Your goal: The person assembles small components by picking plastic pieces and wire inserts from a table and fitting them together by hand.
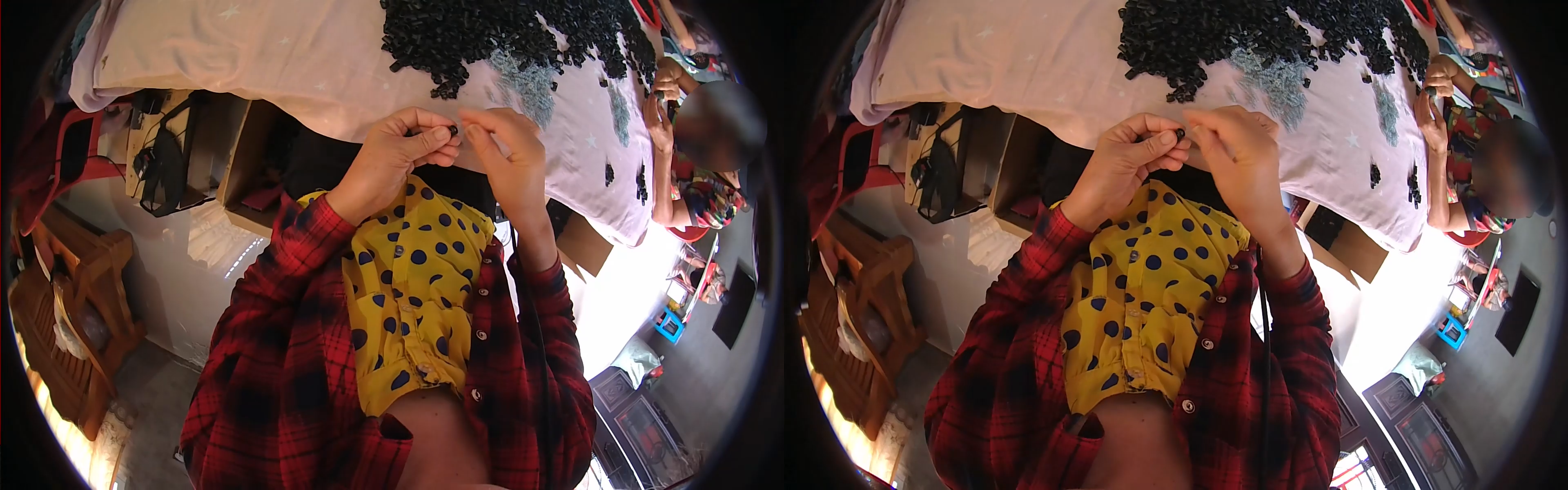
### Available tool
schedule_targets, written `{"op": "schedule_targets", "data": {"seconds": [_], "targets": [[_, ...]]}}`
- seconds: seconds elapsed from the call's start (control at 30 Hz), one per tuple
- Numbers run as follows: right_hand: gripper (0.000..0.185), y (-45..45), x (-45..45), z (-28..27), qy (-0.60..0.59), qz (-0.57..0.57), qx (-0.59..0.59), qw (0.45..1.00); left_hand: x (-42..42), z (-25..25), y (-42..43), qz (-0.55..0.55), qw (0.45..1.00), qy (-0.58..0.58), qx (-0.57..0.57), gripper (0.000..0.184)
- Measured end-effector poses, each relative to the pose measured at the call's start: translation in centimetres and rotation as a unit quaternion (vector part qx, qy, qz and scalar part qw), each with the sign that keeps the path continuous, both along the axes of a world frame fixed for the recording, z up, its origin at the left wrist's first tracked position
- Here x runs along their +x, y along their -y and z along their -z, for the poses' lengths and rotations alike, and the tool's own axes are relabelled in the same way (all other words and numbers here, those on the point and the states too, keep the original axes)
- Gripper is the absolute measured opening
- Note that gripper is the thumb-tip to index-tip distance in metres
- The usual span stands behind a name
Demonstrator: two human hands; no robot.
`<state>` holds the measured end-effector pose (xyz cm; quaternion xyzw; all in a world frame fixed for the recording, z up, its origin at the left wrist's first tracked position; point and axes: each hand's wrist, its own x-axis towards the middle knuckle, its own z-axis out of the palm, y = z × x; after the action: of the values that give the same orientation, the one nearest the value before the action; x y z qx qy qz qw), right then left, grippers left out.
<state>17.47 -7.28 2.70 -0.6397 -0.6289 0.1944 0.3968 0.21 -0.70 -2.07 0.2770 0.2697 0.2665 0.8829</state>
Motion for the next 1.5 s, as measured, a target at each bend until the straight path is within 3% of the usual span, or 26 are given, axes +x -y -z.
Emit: {"op": "schedule_targets", "data": {"seconds": [0.07, 0.13, 0.27, 0.5, 0.67, 0.87, 1.0, 1.1, 1.17, 1.5], "targets": [[0.02, -0.4, 0.5, 0.9, -0.057, 0.043, -0.023, 0.997, -0.2, 0.0, 0.0, 0.008, 1.0, 0.005, -0.013, 0.021], [0.025, -1.1, 1.2, 1.7, 0.148, -0.001, 0.026, 0.989, -0.4, 0.0, -0.1, 0.023, 1.0, -0.003, -0.015, 0.021], [0.034, -2.4, 0.7, 3.4, 0.286, -0.03, 0.107, 0.952, -1.0, -0.1, -0.1, 0.058, 0.998, -0.006, -0.012, 0.021], [0.035, -3.6, 0.2, 3.4, 0.301, -0.051, 0.089, 0.948, -1.6, 0.4, -0.2, 0.072, 0.997, 0.004, -0.014, 0.02], [0.017, -4.5, 0.5, 3.7, 0.314, -0.06, 0.097, 0.942, -1.5, 0.6, -0.1, 0.073, 0.997, 0.005, -0.025, 0.02], [0.013, -4.9, 0.8, 4.2, 0.339, -0.041, 0.11, 0.933, -1.7, 0.5, -0.2, 0.068, 0.997, -0.003, -0.036, 0.019], [0.012, -3.8, 0.8, 3.2, 0.258, 0.03, 0.145, 0.955, -2.0, 0.2, -0.2, 0.057, 0.997, -0.003, -0.051, 0.019], [0.011, -2.0, 0.8, 1.9, 0.205, 0.033, 0.083, 0.975, -1.6, 0.0, 0.1, 0.044, 0.998, -0.016, -0.046, 0.018], [0.01, -1.1, 0.3, 1.5, 0.09, 0.024, 0.037, 0.995, -1.1, 0.1, 0.3, 0.016, 1.0, -0.015, -0.017, 0.019], [0.008, 0.7, -1.1, 0.7, 0.046, 0.046, 0.048, 0.997, -0.2, -0.5, 1.4, -0.024, 0.998, -0.031, 0.047, 0.02]]}}
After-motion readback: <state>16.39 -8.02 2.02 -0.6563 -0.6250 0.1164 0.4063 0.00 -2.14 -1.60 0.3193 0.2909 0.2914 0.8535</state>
